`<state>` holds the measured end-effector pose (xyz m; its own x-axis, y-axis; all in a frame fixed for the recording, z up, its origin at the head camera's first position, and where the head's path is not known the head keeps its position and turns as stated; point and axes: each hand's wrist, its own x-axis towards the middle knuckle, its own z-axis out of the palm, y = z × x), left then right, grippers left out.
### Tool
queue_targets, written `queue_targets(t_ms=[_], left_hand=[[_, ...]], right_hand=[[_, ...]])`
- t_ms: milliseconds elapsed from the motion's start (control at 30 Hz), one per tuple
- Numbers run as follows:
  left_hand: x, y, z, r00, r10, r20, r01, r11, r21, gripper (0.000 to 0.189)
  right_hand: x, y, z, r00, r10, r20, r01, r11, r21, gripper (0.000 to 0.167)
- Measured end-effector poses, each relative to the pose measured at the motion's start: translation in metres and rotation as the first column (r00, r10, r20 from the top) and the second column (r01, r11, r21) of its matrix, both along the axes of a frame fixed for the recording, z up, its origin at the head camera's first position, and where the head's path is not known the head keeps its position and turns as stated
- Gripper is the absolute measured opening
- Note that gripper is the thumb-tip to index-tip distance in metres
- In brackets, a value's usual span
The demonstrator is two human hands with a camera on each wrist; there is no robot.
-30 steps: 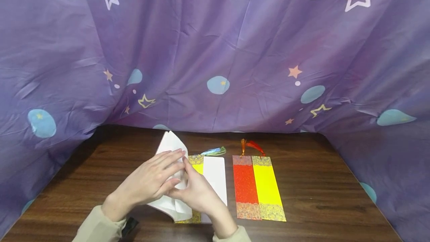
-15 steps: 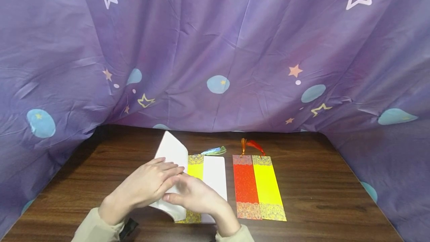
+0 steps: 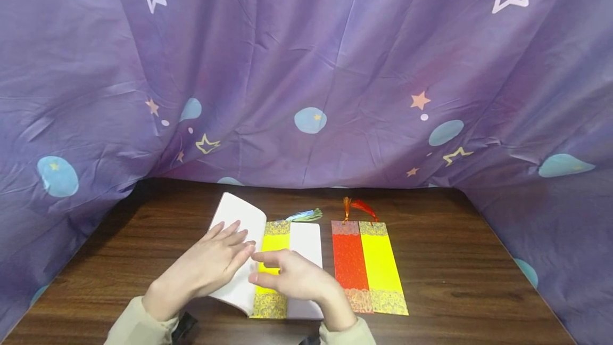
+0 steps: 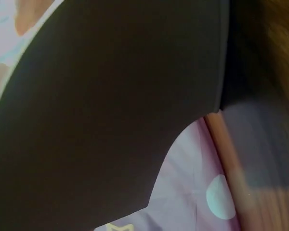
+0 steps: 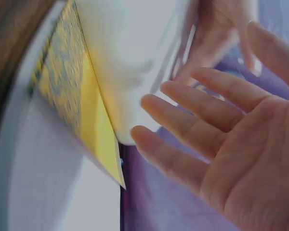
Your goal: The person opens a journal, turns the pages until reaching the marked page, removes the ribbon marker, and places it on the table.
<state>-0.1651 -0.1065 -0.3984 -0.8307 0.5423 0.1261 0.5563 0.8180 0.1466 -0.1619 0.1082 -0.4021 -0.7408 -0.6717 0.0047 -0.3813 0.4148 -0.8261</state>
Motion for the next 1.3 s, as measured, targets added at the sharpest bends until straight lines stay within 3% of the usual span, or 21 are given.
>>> queue_targets(t_ms=[233, 467, 600, 733, 867, 1000, 1133, 1300], left_hand=[[-0.011, -0.006, -0.009, 0.996, 0.087, 0.0, -0.087, 0.993, -0.083, 0.056], [-0.016, -0.013, -0.013, 0.996, 0.074, -0.047, -0.078, 0.994, -0.081, 0.052], [-0.017, -0.016, -0.015, 0.996, 0.078, -0.047, -0.082, 0.994, -0.073, 0.051], [-0.018, -0.019, -0.015, 0.996, 0.082, -0.043, -0.085, 0.995, -0.057, 0.05], [-0.018, -0.019, -0.015, 0.996, 0.072, -0.053, -0.075, 0.996, -0.041, 0.049], [-0.019, -0.017, -0.015, 0.996, 0.052, -0.071, -0.055, 0.998, -0.033, 0.048], [-0.019, -0.016, -0.015, 0.995, 0.052, -0.088, -0.055, 0.998, -0.039, 0.047], [-0.019, -0.017, -0.016, 0.993, 0.044, -0.108, -0.048, 0.998, -0.038, 0.046]], right_hand=[[-0.007, 0.017, 0.002, 0.993, -0.107, 0.04, 0.107, 0.994, 0.009, 0.049], [-0.011, 0.024, -0.003, 0.972, -0.236, -0.018, 0.236, 0.971, 0.022, 0.048], [-0.014, 0.022, -0.011, 0.929, -0.369, -0.025, 0.369, 0.929, -0.016, 0.045], [-0.017, 0.017, -0.017, 0.87, -0.49, 0.057, 0.493, 0.867, -0.073, 0.05], [-0.018, 0.014, -0.022, 0.817, -0.545, 0.19, 0.568, 0.817, -0.099, 0.061], [-0.019, 0.011, -0.027, 0.774, -0.569, 0.277, 0.609, 0.788, -0.084, 0.073], [-0.02, 0.007, -0.032, 0.755, -0.559, 0.342, 0.621, 0.778, -0.099, 0.078], [-0.019, 0.001, -0.039, 0.757, -0.528, 0.384, 0.602, 0.793, -0.096, 0.071]])
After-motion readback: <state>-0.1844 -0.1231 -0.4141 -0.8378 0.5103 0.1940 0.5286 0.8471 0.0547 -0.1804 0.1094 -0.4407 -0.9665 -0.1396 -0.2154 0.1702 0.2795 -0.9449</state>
